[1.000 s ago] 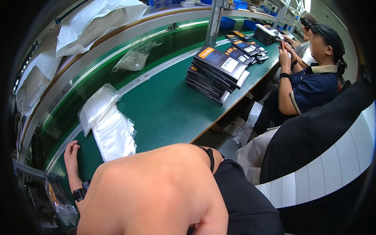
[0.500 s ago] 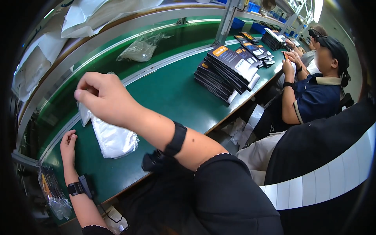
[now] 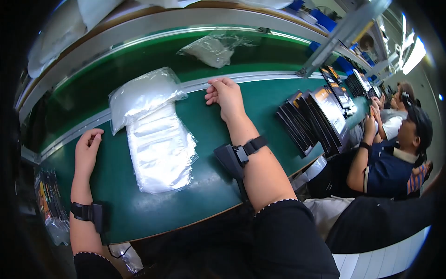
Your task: Packaging high-rate batteries and electronic components into plastic bags and cardboard boxes on an assembly line.
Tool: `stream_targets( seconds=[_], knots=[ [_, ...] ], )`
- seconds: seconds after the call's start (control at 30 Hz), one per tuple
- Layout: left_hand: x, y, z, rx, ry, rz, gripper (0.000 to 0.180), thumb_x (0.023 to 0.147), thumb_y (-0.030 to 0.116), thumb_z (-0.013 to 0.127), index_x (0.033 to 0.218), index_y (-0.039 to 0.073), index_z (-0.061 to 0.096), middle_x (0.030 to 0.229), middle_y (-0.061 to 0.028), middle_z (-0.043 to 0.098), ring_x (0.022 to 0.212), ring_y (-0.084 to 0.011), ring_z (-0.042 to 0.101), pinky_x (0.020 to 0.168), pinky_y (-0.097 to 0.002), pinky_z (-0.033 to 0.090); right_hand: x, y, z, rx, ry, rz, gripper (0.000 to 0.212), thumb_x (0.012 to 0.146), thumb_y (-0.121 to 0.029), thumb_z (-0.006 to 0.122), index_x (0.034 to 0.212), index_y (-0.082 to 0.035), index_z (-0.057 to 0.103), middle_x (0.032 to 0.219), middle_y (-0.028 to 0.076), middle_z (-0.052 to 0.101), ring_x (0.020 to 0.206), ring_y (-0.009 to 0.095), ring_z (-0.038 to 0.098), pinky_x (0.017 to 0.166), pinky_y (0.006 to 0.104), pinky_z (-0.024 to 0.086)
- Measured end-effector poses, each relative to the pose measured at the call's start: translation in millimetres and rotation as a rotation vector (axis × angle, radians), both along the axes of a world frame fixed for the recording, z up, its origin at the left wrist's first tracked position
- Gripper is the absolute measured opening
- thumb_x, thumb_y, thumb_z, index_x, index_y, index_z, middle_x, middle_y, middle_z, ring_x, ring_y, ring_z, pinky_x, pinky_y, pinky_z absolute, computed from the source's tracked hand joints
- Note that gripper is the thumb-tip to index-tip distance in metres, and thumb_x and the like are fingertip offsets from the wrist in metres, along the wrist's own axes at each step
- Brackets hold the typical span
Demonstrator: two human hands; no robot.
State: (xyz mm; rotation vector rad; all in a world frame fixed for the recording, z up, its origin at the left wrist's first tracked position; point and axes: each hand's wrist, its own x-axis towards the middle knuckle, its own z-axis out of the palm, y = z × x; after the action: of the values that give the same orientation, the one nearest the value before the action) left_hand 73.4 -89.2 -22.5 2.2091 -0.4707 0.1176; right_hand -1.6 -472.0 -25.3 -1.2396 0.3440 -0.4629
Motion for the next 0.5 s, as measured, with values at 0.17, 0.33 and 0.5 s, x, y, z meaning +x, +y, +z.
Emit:
stream_targets(
  seconds=[0.17,0.33,0.5],
  knots=[
    [-3,8,4,-0.064,0.021,-0.151,0.015,0.087,0.011,0.059,0.096,0.001,0.064,0.082,-0.0015,0.056,0.069,-0.0097,0.045,0.066,-0.0227,0.040,-2,13,9,-0.320,0.152,0.014,0.015,0.088,-0.014,0.059,0.093,0.000,0.062,0.072,0.003,0.057,0.058,0.010,0.054,0.052,0.0215,0.044],
    [1,6,3,-0.083,0.105,-0.150,0.018,0.089,0.014,0.057,0.100,0.001,0.064,0.087,-0.0020,0.061,0.080,-0.0091,0.053,0.074,-0.0226,0.041,-5,3,5,-0.294,0.113,0.017,0.016,0.088,-0.012,0.058,0.096,0.001,0.063,0.073,0.003,0.058,0.060,0.010,0.055,0.053,0.0209,0.045],
    [-4,10,6,-0.215,0.155,-0.078,0.016,0.089,0.013,0.056,0.095,0.001,0.064,0.080,-0.0006,0.059,0.078,-0.0089,0.053,0.073,-0.0222,0.041,-8,8,7,-0.268,0.100,0.052,0.017,0.089,-0.012,0.057,0.096,0.002,0.063,0.074,0.003,0.058,0.062,0.010,0.055,0.054,0.0207,0.044]
  ],
)
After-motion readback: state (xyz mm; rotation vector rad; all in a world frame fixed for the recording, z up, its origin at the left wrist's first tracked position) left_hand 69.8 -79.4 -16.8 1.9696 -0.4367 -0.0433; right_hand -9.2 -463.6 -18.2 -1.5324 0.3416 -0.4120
